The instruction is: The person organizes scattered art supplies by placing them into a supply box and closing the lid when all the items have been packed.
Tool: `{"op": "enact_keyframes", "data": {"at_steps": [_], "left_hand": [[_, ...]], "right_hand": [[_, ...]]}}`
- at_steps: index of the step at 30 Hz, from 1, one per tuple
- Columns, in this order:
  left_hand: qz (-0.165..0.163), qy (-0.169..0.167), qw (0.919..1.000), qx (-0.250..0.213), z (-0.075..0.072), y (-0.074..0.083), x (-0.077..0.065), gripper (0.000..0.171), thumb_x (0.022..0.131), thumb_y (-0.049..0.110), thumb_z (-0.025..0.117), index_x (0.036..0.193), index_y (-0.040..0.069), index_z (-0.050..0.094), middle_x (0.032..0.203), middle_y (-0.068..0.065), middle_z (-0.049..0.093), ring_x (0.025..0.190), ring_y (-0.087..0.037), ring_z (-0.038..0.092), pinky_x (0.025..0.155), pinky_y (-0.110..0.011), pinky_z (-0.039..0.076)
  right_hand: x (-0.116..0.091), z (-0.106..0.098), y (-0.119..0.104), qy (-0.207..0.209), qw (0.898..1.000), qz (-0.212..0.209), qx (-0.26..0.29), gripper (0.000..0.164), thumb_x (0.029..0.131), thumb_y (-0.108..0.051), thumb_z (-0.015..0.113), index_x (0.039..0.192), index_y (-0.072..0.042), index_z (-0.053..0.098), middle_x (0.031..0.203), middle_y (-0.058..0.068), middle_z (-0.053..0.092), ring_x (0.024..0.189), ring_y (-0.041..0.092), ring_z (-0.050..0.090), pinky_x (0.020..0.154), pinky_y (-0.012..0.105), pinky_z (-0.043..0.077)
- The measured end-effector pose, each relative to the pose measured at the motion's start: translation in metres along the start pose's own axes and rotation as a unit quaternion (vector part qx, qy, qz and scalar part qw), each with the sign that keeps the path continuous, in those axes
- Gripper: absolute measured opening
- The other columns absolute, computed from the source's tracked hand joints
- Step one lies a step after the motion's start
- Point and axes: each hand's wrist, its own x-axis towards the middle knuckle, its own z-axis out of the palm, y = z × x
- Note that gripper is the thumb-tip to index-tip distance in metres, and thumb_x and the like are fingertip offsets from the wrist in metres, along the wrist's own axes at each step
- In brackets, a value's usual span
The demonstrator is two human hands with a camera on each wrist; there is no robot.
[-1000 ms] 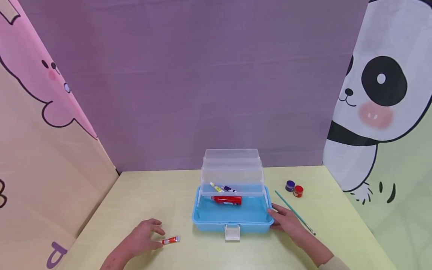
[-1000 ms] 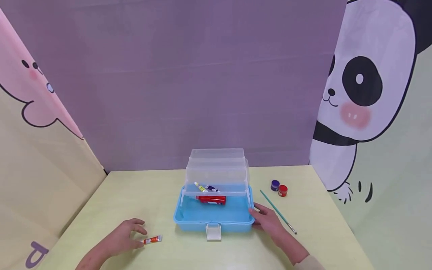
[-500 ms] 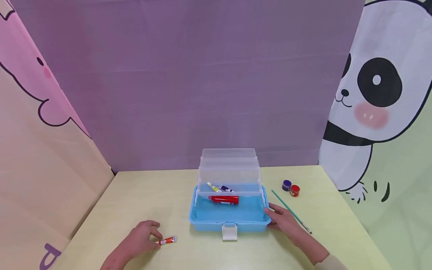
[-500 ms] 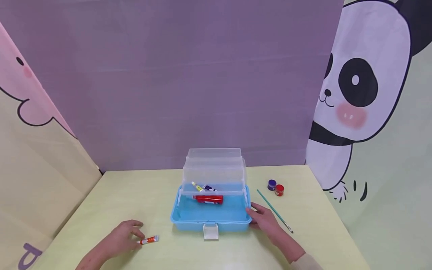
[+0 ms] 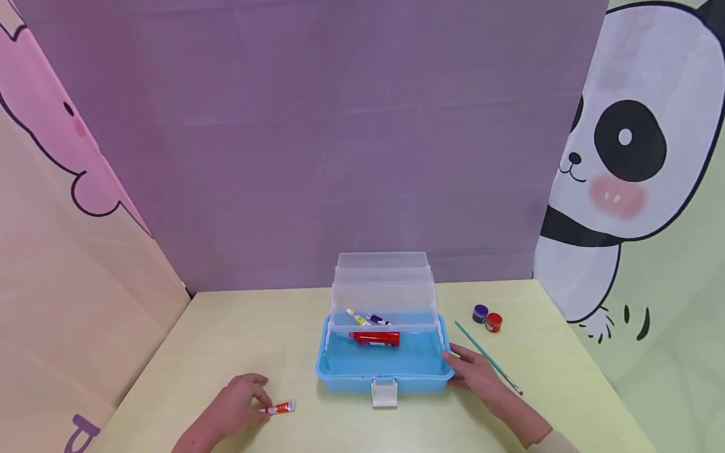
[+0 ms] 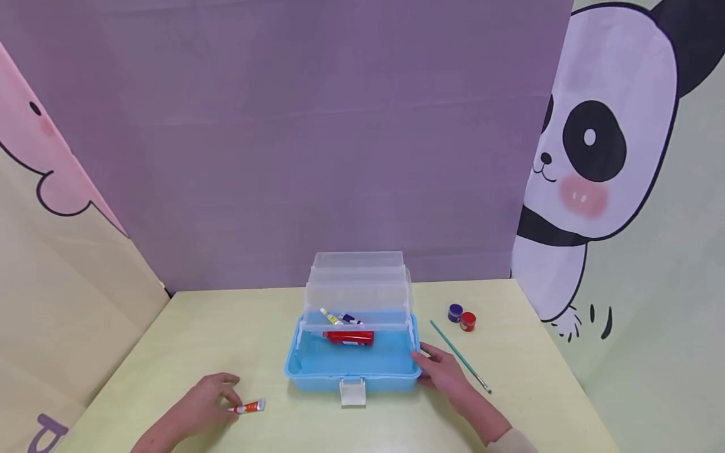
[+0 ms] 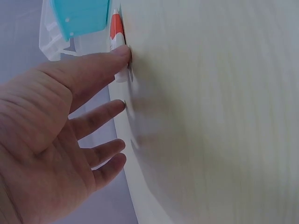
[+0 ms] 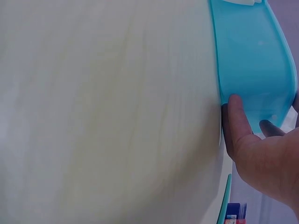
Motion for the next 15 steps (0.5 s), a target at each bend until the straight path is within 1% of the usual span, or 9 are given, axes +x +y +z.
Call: {"op": "enact_keyframes", "data": {"at_steps": [2,6,10,15], "left_hand": [[-0.003,0.002,1.0000,0.008,-0.0004,0.0008,-0.0006,0.024,0.063,0.016,0.089,0.066,0.029,0.070,0.117,-0.012,0.063,0.116,-0.044,0.049,0.095,-0.063,0.037],[0.014,0.009,0.9997,0.020,-0.0014,0.0008,-0.0007,0.023,0.063,0.019,0.089,0.065,0.030,0.069,0.114,-0.010,0.064,0.114,-0.044,0.050,0.091,-0.064,0.040],[0.035,0.012,0.9992,0.017,-0.0026,-0.0012,-0.0006,0.021,0.064,0.019,0.089,0.067,0.029,0.070,0.113,-0.008,0.064,0.112,-0.042,0.052,0.089,-0.062,0.041],[0.057,0.020,0.9982,0.005,-0.0057,-0.0017,-0.0021,0.019,0.067,0.017,0.087,0.070,0.028,0.072,0.114,-0.010,0.064,0.112,-0.042,0.052,0.092,-0.060,0.041]], "right_hand": [[-0.0002,0.0001,0.0004,0.001,1.000,0.000,-0.001,0.071,0.090,-0.042,0.067,0.143,0.000,0.045,0.129,0.025,0.057,0.088,0.028,0.068,0.078,0.041,0.057],[-0.0001,0.0002,0.0010,0.000,1.000,-0.003,0.001,0.069,0.091,-0.040,0.066,0.143,0.001,0.044,0.129,0.025,0.057,0.088,0.028,0.068,0.078,0.041,0.057],[-0.0004,0.0009,0.0012,-0.001,1.000,-0.003,0.006,0.070,0.091,-0.040,0.066,0.143,0.001,0.044,0.129,0.025,0.056,0.089,0.029,0.068,0.078,0.041,0.057],[-0.0010,0.0003,0.0004,-0.003,1.000,0.000,-0.001,0.069,0.092,-0.040,0.065,0.144,0.001,0.043,0.131,0.026,0.054,0.090,0.028,0.068,0.079,0.041,0.057]]}}
